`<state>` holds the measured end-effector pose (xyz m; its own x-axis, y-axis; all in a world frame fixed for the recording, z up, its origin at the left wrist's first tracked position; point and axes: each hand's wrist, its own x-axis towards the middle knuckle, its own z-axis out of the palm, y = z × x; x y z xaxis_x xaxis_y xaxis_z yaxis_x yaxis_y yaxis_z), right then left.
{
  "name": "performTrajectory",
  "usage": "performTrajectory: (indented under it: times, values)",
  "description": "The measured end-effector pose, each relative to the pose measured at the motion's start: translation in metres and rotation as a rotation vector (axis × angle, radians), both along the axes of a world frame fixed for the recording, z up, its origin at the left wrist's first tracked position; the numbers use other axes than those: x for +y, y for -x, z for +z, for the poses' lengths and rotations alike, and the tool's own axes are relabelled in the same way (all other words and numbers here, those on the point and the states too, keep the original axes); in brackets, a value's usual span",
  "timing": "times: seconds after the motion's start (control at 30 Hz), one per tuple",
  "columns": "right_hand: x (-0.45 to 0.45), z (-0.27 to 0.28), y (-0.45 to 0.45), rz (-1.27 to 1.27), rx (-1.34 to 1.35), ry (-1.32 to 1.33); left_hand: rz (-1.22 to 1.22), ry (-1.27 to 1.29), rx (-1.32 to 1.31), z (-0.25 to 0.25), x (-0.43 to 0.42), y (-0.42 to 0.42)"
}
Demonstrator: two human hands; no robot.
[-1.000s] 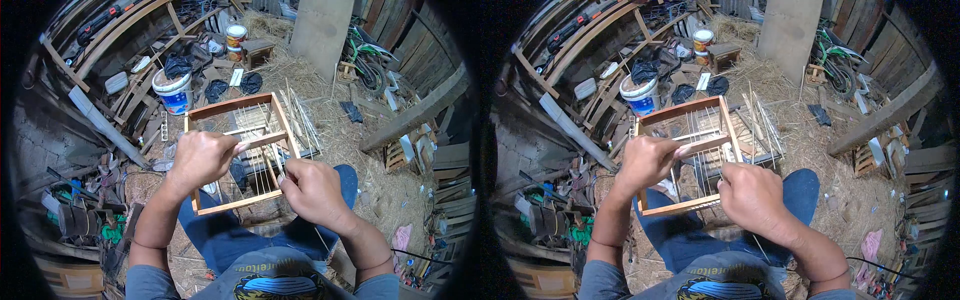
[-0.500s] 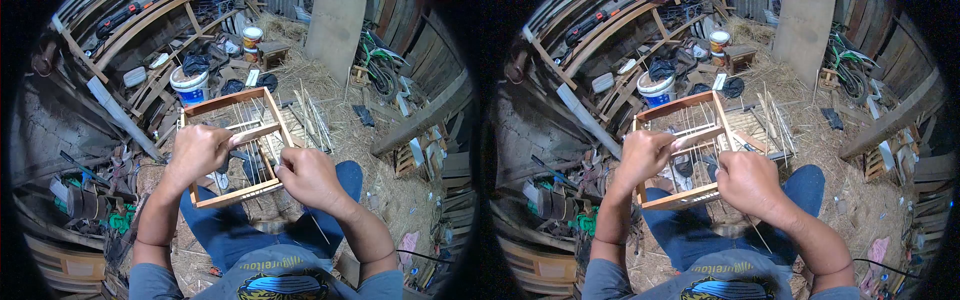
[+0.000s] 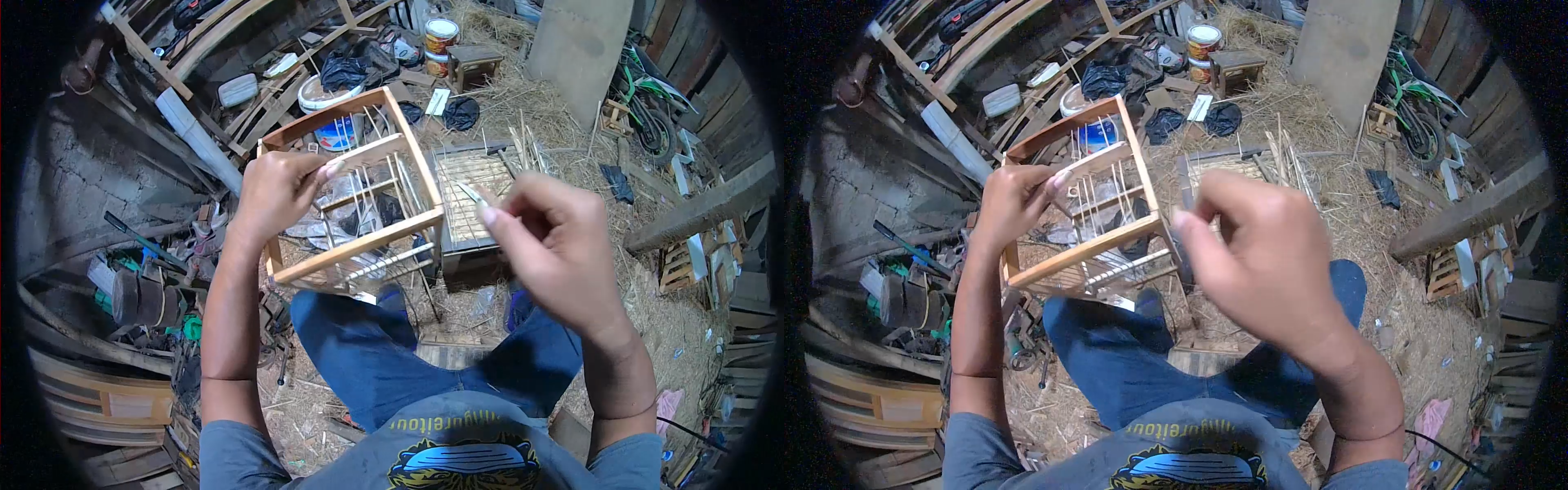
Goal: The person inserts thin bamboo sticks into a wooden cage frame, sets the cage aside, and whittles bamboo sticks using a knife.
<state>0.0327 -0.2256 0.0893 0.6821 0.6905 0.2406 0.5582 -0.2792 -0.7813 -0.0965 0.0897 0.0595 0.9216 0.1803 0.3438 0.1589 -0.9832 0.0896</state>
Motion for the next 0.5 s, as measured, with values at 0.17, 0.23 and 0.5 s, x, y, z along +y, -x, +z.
performTrajectory:
  times: [0.17,0.23,0.5]
  values:
    - [-0.011,-0.042,-0.018,-0.029,0.108,-0.204,-0.073,0.007,0.008,-0.072,0.049,0.001]
    - [-0.017,-0.055,-0.021,-0.036,0.151,-0.169,-0.115,-0.12,0.023,-0.115,0.071,-0.003]
    - [-0.024,-0.102,-0.021,-0.091,0.291,-0.168,-0.238,-0.159,0.074,-0.29,0.099,-0.038]
